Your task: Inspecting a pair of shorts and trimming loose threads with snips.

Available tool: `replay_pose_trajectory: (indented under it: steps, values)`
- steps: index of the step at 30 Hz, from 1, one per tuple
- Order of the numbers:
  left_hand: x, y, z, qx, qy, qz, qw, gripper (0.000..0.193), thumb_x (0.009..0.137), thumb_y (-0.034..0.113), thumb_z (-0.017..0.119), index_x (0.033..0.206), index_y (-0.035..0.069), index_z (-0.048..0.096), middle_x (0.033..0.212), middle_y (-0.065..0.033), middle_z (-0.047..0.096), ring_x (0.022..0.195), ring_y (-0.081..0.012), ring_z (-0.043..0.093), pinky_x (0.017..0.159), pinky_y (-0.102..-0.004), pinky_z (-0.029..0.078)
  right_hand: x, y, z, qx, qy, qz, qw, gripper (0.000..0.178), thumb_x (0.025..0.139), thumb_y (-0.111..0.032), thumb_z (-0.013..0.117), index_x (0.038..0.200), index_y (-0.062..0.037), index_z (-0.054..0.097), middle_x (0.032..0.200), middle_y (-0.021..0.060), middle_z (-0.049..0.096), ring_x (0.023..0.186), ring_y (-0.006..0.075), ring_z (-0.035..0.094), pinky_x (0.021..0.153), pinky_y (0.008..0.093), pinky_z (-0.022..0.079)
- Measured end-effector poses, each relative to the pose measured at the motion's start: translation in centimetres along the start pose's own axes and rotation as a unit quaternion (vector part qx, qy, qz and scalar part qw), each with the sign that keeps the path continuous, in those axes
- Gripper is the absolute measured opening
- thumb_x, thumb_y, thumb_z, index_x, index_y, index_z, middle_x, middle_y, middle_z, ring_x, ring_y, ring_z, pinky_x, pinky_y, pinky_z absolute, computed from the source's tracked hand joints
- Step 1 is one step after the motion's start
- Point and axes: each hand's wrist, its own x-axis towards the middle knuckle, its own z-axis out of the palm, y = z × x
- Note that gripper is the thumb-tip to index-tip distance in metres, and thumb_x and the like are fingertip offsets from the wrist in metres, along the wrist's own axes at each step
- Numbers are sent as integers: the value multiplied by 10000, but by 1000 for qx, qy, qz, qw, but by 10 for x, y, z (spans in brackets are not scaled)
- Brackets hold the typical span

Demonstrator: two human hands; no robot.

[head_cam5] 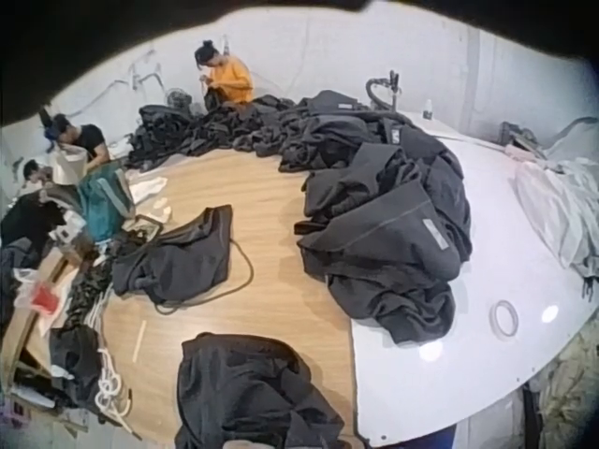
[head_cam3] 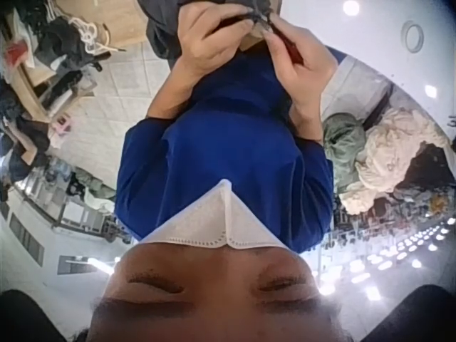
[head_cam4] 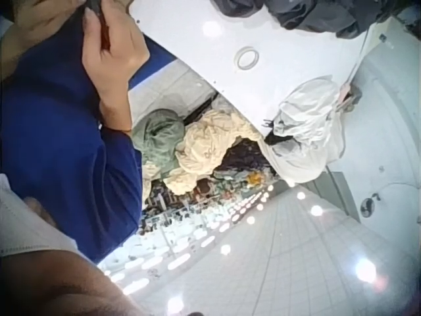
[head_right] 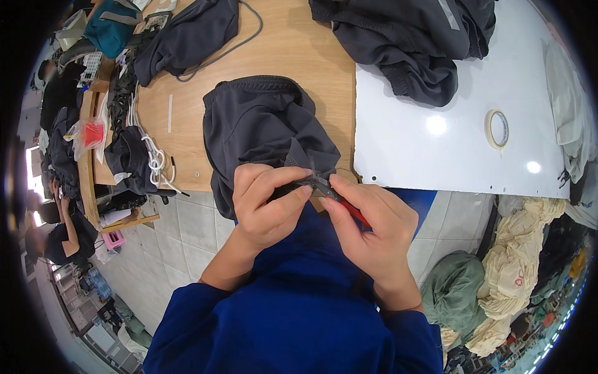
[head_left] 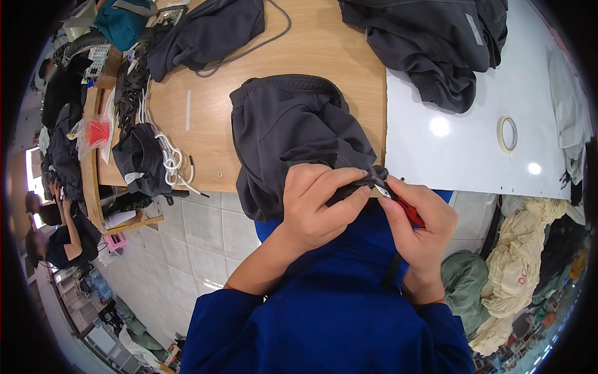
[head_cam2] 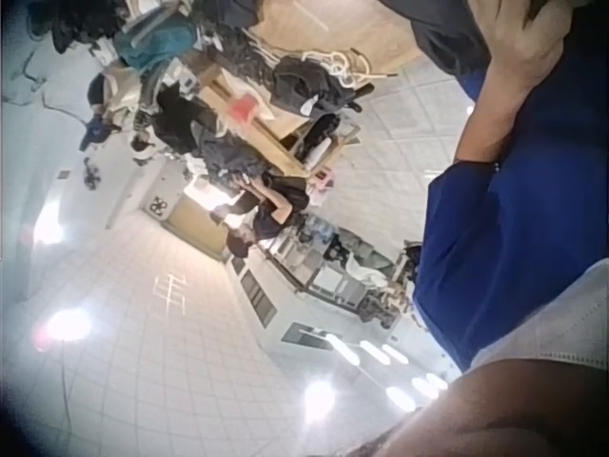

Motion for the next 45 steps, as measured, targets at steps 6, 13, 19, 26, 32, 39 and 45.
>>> replay_pose_trajectory:
  steps: [6, 13, 19, 26, 32, 39, 45]
  values:
    - [-2, -1, -1, 7, 5, 4, 1000, 190, 639, 56, 704, 814, 119, 663, 924, -32, 660, 752, -182, 514, 676, -289, 378, -4, 6, -2, 9, -3, 1, 1000, 241, 700, 18, 732, 931, 11, 661, 724, 102, 653, 589, 143, 597, 550, 219, 448]
    - [-2, -4, 3, -61, 17, -3, 998, 145, 662, 68, 700, 801, 86, 667, 943, -57, 660, 754, -200, 575, 642, -289, 410, 6, 8, -1, 240, -42, 143, 959, 332, 738, 7, 714, 1054, 11, 616, 832, 56, 648, 713, 66, 577, 646, 179, 448]
    - [-3, -1, 10, -116, 52, -89, 988, 206, 662, 67, 749, 839, 76, 645, 892, -62, 654, 707, -200, 601, 645, -293, 415, -3, 34, 12, 254, -81, 143, 953, 251, 797, 32, 664, 1045, -1, 646, 860, 51, 659, 730, 61, 575, 655, 174, 447]
    - [-8, -6, 6, -48, -18, -79, 996, 278, 635, 34, 772, 874, 66, 636, 786, -41, 658, 672, -191, 601, 668, -301, 390, -3, 41, 7, 366, -69, 222, 901, 173, 880, -25, 592, 1033, 45, 628, 859, 54, 652, 721, 72, 574, 677, 170, 436]
    - [-7, -6, 9, -61, -26, -82, 994, 247, 629, 24, 766, 847, 74, 662, 761, -31, 655, 666, -172, 595, 659, -286, 382, -3, 47, 9, 375, -33, 219, 900, 157, 888, -31, 582, 1021, 34, 631, 825, 29, 624, 719, 45, 547, 611, 161, 378]
    - [-16, -1, 13, -97, -87, -66, 989, 194, 691, 125, 756, 871, 99, 688, 771, 3, 656, 657, -140, 584, 652, -261, 386, -6, 57, 8, 357, -22, 241, 902, 170, 853, 4, 607, 1020, 31, 627, 851, 3, 596, 692, 25, 453, 613, 159, 338]
    - [-17, 2, 12, -139, -120, -111, 977, 171, 676, 117, 771, 794, 89, 650, 780, -16, 664, 666, -153, 594, 666, -274, 386, -6, 54, 7, 418, 18, 284, 863, 354, 855, 19, 577, 1205, 12, 527, 801, -34, 501, 659, 16, 434, 563, 155, 326]
